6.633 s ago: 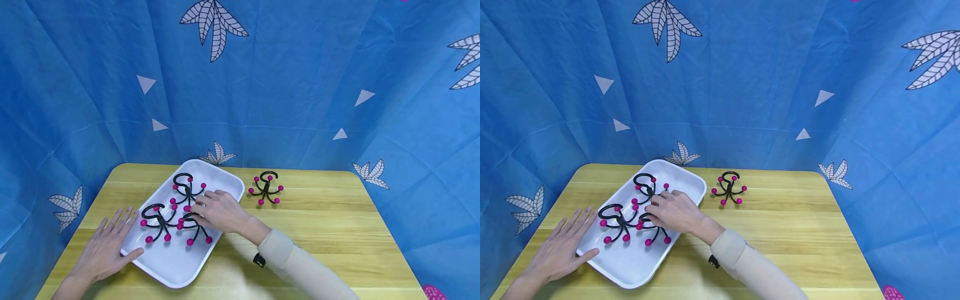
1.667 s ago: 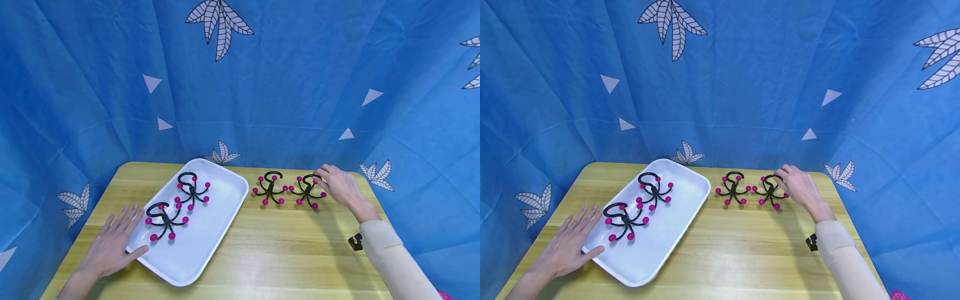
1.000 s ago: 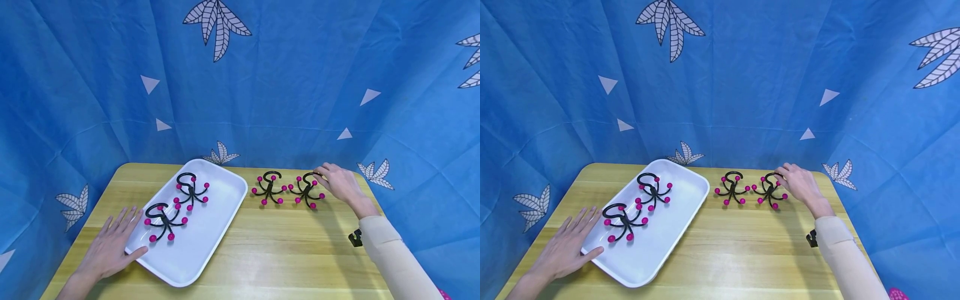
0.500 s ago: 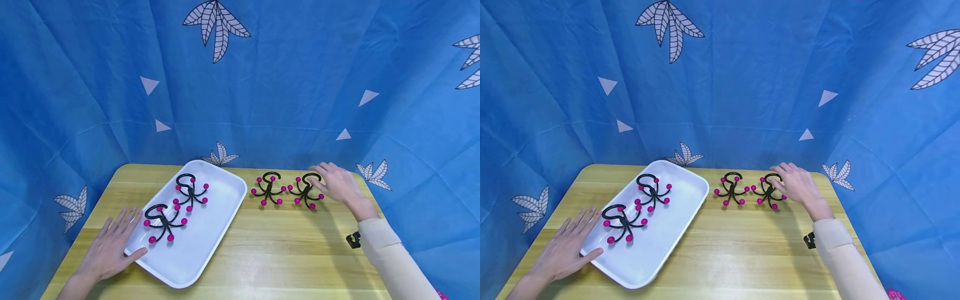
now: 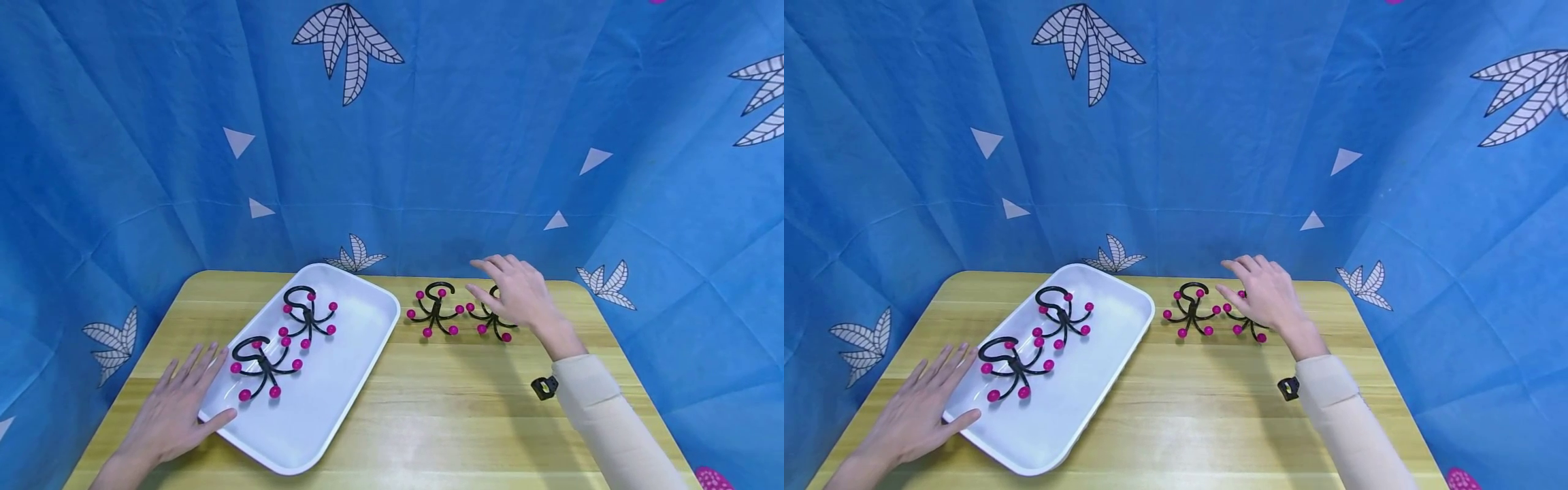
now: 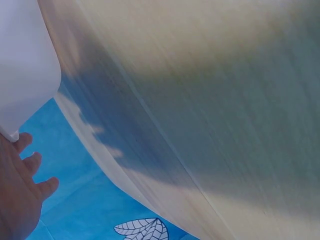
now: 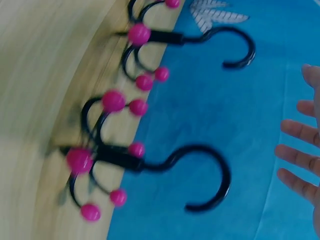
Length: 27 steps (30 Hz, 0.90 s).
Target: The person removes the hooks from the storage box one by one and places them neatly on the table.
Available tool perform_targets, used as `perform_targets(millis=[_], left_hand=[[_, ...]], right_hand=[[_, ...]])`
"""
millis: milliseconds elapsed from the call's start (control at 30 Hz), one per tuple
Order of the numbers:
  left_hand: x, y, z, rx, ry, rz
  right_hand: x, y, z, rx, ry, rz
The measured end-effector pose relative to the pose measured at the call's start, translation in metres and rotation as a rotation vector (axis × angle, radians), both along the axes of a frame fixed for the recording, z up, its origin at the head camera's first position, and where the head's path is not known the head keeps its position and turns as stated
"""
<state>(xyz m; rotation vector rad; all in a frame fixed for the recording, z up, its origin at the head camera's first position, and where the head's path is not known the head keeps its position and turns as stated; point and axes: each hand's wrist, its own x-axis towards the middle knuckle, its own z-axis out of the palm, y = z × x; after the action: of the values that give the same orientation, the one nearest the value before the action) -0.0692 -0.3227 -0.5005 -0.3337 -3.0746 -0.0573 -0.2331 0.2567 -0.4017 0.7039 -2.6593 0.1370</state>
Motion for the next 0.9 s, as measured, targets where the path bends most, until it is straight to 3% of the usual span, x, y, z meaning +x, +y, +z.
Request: perform_targets(millis=[333, 900], left_hand=[[-0.001, -0.001, -0.002, -0.008, 0.037, -0.023], [-0.001, 0.0, -0.003, 0.009, 0.021, -0.007]], right_hand=[[0.007, -0.053, 0.003, -0.012, 0.023, 0.109], [0.006, -0.14, -0.012, -0.037, 0.106, 0.256]])
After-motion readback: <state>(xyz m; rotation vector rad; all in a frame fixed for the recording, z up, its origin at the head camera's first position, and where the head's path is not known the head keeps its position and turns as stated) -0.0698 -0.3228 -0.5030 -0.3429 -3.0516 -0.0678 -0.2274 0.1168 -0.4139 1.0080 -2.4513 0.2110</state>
